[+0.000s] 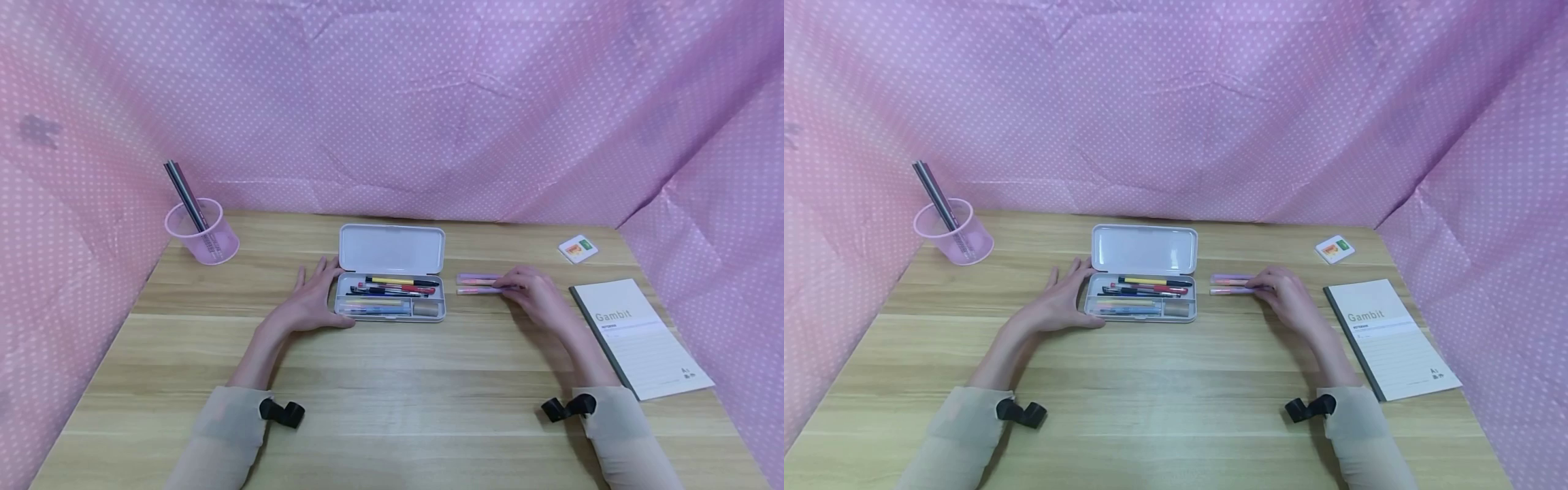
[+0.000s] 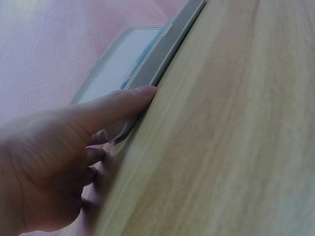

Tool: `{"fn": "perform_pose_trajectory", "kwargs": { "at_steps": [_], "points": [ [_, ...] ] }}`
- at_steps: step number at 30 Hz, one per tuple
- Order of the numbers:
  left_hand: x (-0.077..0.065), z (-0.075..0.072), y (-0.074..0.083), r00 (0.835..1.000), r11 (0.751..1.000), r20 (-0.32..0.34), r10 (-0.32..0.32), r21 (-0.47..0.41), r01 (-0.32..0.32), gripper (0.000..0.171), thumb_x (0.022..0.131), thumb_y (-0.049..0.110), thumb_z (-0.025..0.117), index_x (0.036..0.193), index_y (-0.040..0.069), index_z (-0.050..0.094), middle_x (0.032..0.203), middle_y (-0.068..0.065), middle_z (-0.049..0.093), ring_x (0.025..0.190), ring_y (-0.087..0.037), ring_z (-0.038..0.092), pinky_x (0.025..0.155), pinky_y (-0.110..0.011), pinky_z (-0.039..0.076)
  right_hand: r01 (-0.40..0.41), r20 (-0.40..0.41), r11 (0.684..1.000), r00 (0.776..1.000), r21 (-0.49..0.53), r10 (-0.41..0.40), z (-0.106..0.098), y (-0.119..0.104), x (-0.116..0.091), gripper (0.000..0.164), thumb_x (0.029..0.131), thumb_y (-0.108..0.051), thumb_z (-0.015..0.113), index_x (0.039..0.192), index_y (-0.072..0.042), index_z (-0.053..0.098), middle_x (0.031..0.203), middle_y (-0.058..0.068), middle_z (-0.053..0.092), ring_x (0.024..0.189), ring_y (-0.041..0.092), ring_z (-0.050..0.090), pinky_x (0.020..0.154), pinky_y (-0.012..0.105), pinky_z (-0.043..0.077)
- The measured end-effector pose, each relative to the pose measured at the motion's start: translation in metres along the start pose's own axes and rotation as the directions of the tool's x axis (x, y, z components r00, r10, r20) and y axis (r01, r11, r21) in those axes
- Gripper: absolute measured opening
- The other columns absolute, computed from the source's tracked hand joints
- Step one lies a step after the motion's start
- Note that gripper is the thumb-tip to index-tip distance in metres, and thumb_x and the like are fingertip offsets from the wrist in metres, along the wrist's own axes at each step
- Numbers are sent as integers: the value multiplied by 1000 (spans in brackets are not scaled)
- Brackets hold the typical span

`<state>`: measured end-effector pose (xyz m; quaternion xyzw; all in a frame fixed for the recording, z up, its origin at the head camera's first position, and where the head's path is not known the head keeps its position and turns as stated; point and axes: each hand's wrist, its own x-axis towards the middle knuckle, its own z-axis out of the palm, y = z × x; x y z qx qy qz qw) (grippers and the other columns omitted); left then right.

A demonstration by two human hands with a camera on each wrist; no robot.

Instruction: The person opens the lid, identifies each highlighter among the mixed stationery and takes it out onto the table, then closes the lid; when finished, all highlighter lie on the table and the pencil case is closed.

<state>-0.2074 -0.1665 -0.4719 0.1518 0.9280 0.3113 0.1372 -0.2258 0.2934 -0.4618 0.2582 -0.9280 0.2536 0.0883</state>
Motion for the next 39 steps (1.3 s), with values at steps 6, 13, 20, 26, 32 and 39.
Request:
{"fn": "perform_pose_trajectory", "kwargs": {
  "at_steps": [6,13,20,26,32,39],
  "points": [
    [0,0,-1,1000,1000,3,-6,-2,6,103,71,47,90,152,8,39,174,-17,8,162,-41,-4,128,-64,-13,-9,8,1000,1000,-6,9,1,0,1,23,86,4,76,102,-11,80,101,7,76,97,27,72,87,48,57],
    [1,1,-1,1000,1000,5,-13,11,13,104,72,48,90,153,9,38,175,-17,7,162,-40,-5,128,-63,-14,-17,16,1000,1000,-7,17,1,-2,1,22,87,3,76,102,-11,80,101,7,75,97,28,71,87,48,56],
    [2,2,-2,1000,1000,10,-8,7,8,104,72,48,90,153,10,38,174,-18,6,162,-41,-5,127,-64,-14,5,9,1000,1000,-16,-5,2,1,0,22,86,5,76,101,-10,80,100,9,75,95,29,71,85,49,57],
    [2,2,-2,1000,1000,2,-8,4,8,103,71,47,90,153,10,39,175,-18,7,162,-41,-4,128,-63,-14,-5,16,1000,1000,-24,6,4,1,-1,20,87,3,76,101,-10,80,101,10,75,97,30,71,86,50,58],
    [2,2,-3,1000,1000,5,-9,4,9,104,71,48,90,153,10,38,174,-18,7,162,-41,-4,128,-63,-15,-22,40,1000,999,-16,23,4,0,0,20,87,4,75,102,-9,80,103,12,75,99,32,71,88,51,58],
    [3,2,-3,1000,1000,7,-7,-2,7,103,72,47,90,153,11,38,175,-17,5,162,-41,-5,127,-63,-15,-38,53,999,998,-10,38,4,0,1,20,89,4,73,103,-9,80,104,12,76,101,31,71,89,51,58]
  ]
}}
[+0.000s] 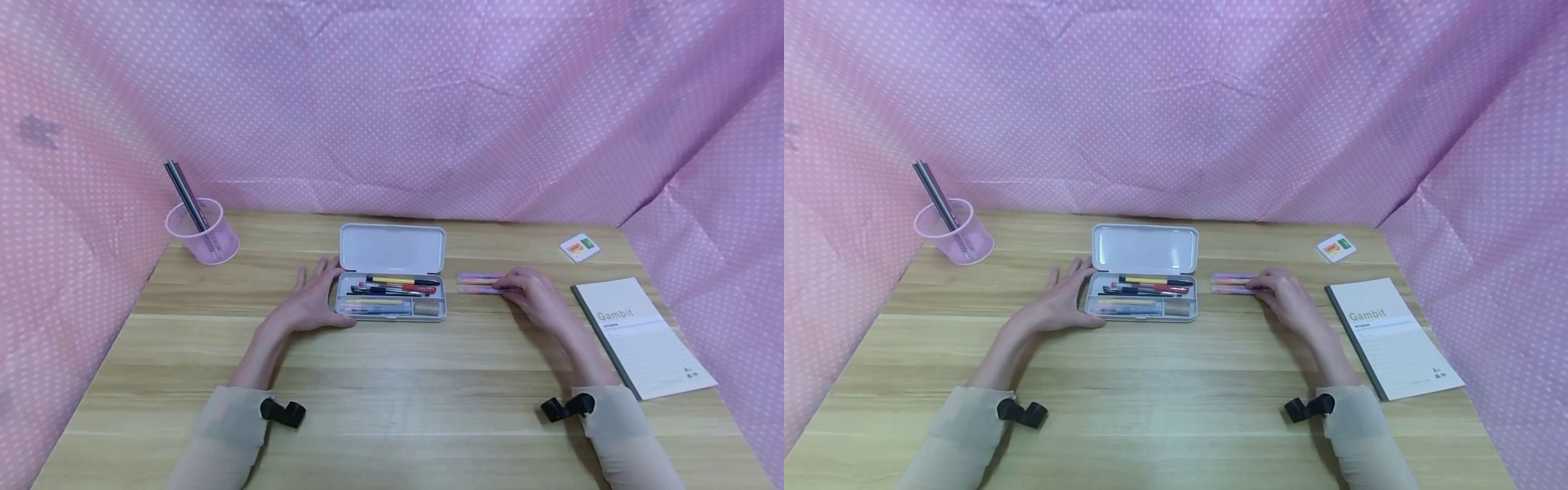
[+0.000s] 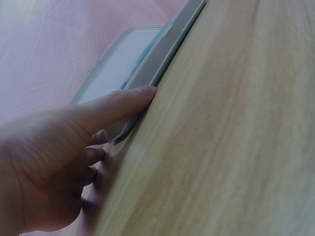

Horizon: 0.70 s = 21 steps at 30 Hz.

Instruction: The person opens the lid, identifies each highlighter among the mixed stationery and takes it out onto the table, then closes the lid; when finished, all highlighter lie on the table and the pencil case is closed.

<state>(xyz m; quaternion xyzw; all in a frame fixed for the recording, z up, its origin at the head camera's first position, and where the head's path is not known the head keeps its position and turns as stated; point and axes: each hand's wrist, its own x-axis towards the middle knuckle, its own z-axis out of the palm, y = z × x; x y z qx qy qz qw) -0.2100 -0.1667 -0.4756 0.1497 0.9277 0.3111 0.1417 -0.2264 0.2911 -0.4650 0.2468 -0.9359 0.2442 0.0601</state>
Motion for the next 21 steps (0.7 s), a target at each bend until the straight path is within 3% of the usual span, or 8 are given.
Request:
{"fn": "perform_pose_trajectory", "kwargs": {
  "at_steps": [21],
  "points": [
    [-1,0,0,1000,1000,-12,5,-1,-5,104,71,47,91,152,9,40,175,-17,8,162,-41,-3,128,-63,-14,-14,-9,1000,1000,1,14,0,-2,0,22,87,6,75,103,-9,80,103,12,75,100,33,70,88,52,57]
  ]
}}
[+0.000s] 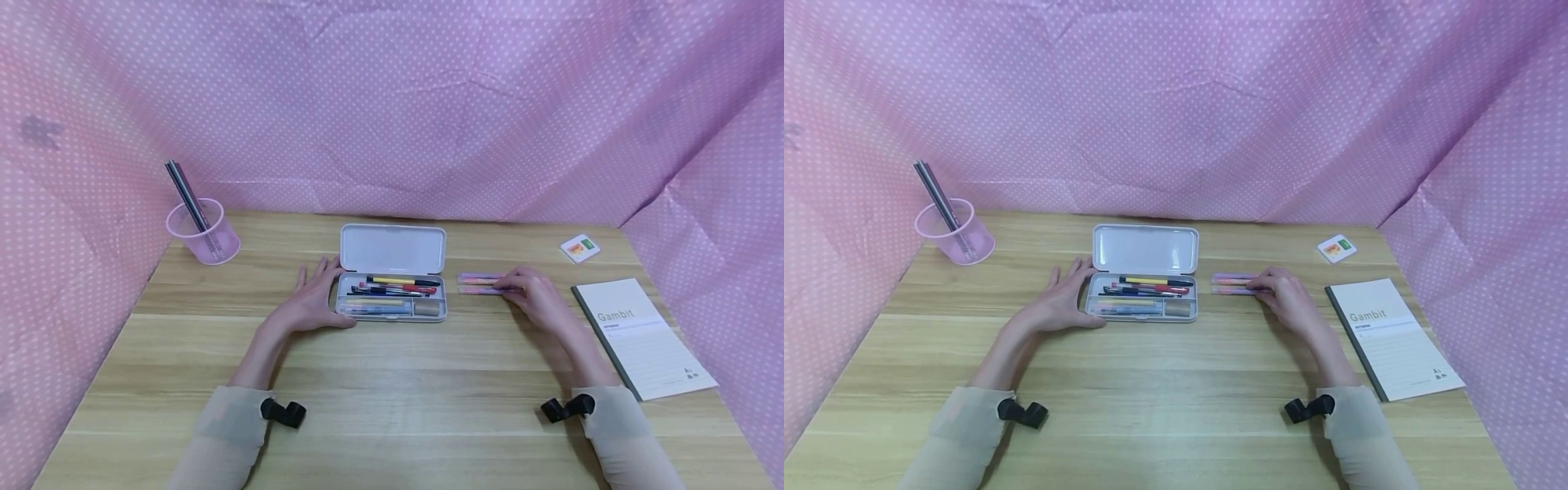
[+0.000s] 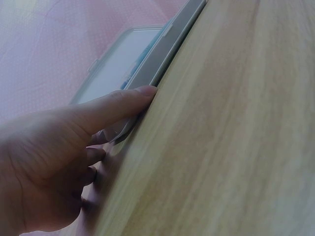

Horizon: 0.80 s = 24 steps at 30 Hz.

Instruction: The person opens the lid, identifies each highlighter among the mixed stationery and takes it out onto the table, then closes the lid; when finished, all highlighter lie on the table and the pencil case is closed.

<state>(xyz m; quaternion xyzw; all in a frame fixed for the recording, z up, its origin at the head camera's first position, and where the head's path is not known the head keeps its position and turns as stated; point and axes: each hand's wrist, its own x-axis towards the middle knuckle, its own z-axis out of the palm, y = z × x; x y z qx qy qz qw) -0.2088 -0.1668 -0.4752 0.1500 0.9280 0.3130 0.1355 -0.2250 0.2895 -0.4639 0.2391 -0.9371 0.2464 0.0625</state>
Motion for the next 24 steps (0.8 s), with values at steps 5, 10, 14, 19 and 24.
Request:
{"fn": "perform_pose_trajectory", "kwargs": {
  "at_steps": [5,10,14,19,24],
  "points": [
    [-1,-1,1,1000,1000,-1,2,-2,-2,102,71,47,91,151,9,41,174,-17,8,162,-42,-2,127,-64,-14,3,-4,1000,1000,1,-3,1,0,1,22,86,5,76,103,-9,80,104,12,75,100,33,70,88,52,57],
    [-2,-1,0,1000,1000,1,-2,-8,2,102,71,47,91,151,9,40,175,-17,7,162,-41,-3,127,-64,-14,10,-6,1000,1000,-5,-10,1,0,2,22,85,5,77,102,-9,80,102,10,75,98,31,71,86,50,57],
    [-2,-1,-1,1000,1000,0,-3,-10,3,102,71,46,91,152,9,40,175,-16,7,162,-41,-3,128,-64,-14,10,-4,1000,1000,-3,-10,1,0,2,22,85,4,78,102,-10,80,101,9,75,97,28,71,85,48,57],
    [-2,-1,0,1000,1000,1,-6,-10,6,102,71,46,91,152,10,40,175,-16,7,162,-41,-3,128,-63,-14,-2,-14,1000,1000,4,2,1,0,2,23,83,1,80,104,-9,80,101,8,74,95,26,70,84,45,56],
    [-2,-2,0,1000,1000,4,0,-15,0,101,72,46,90,152,10,40,175,-16,6,162,-41,-4,128,-63,-15,-10,-38,1000,999,30,11,0,-15,9,25,86,-5,80,111,-10,78,100,6,74,93,22,69,82,41,55]
  ]
}}
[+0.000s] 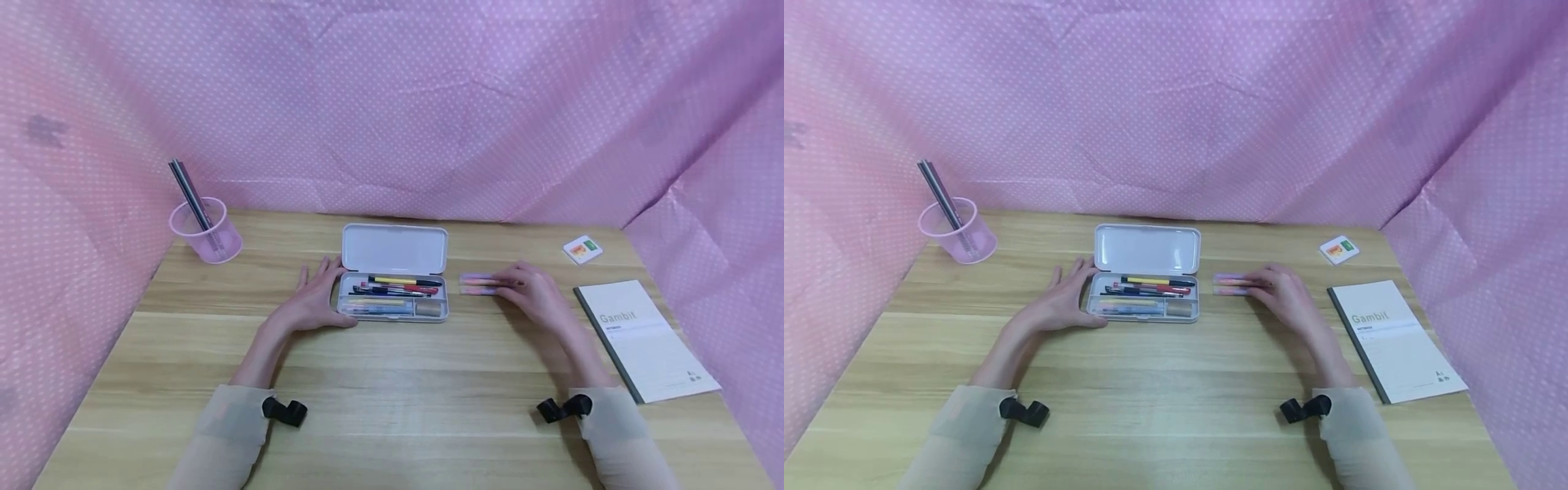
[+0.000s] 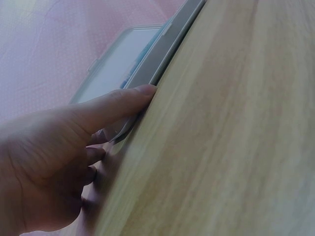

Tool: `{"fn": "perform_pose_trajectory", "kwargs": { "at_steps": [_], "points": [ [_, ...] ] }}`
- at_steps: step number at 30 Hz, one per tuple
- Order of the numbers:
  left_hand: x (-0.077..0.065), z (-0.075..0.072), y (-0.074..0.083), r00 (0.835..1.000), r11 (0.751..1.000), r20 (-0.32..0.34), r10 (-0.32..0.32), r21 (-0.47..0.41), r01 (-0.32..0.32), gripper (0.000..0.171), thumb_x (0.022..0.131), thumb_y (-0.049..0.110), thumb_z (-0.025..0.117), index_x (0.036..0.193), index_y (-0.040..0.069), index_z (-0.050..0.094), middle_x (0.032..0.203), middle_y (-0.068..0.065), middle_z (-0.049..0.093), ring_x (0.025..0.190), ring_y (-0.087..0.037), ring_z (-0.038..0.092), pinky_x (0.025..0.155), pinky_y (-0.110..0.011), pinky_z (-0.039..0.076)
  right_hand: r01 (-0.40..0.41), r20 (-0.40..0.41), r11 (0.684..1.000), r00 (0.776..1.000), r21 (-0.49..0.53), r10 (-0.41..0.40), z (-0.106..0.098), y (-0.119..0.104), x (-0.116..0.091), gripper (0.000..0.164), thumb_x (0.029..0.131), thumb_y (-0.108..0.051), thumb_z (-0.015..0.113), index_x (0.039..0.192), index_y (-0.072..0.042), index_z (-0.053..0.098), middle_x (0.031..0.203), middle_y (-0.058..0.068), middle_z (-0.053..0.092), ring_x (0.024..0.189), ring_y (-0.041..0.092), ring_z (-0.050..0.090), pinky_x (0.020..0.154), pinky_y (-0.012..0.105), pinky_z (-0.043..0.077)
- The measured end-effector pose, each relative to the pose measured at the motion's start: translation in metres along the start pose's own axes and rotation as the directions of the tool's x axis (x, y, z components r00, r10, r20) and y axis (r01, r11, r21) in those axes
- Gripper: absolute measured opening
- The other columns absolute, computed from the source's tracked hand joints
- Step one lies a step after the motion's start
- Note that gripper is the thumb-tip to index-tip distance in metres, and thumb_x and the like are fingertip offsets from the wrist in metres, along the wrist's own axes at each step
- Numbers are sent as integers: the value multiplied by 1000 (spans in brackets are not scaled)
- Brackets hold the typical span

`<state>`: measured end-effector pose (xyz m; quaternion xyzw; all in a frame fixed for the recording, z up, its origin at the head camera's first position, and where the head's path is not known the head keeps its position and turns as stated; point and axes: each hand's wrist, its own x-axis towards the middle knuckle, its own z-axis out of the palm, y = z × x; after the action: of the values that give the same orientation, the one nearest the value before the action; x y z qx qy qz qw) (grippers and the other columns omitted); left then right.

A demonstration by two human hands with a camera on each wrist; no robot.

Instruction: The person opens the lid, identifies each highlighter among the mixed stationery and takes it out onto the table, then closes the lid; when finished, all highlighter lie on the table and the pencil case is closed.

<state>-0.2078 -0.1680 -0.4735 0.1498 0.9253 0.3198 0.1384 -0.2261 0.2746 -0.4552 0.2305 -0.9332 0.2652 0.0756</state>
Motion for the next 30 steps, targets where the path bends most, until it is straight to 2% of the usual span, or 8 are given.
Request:
{"fn": "perform_pose_trajectory", "kwargs": {
  "at_steps": [6,10,13,22,30],
  "points": [
    [1,0,0,1000,1000,2,4,-3,-4,101,72,46,90,152,10,39,175,-16,6,162,-41,-4,127,-64,-14,42,0,994,999,105,-42,16,-39,18,32,89,-10,79,121,-9,75,106,8,73,98,24,72,86,44,62],
    [1,0,0,1000,1000,7,3,1,-3,103,72,47,90,152,10,38,175,-16,5,162,-41,-5,127,-64,-15,61,24,974,997,219,-68,33,-65,28,37,87,-7,80,124,-5,72,113,13,74,101,28,73,87,43,64],
    [2,0,-1,1000,1000,8,0,2,0,103,72,47,90,153,10,38,175,-16,5,162,-40,-5,128,-63,-14,57,59,963,995,265,-75,45,-83,34,39,88,-9,80,126,-6,72,120,13,73,107,29,71,89,44,63],
    [3,-1,-1,1000,1000,23,-12,14,12,103,73,48,89,154,11,37,175,-16,4,162,-39,-6,128,-63,-15,104,119,954,983,280,-142,74,-126,48,43,89,-18,81,130,-12,70,122,9,74,113,22,69,100,44,57],
    [3,-2,0,1000,1000,26,-8,10,8,103,73,48,89,154,10,37,175,-17,4,162,-40,-6,128,-62,-15,106,189,967,970,230,-151,88,-138,48,44,89,-22,81,132,-17,70,128,3,72,121,20,65,109,43,52]
  ]
}}
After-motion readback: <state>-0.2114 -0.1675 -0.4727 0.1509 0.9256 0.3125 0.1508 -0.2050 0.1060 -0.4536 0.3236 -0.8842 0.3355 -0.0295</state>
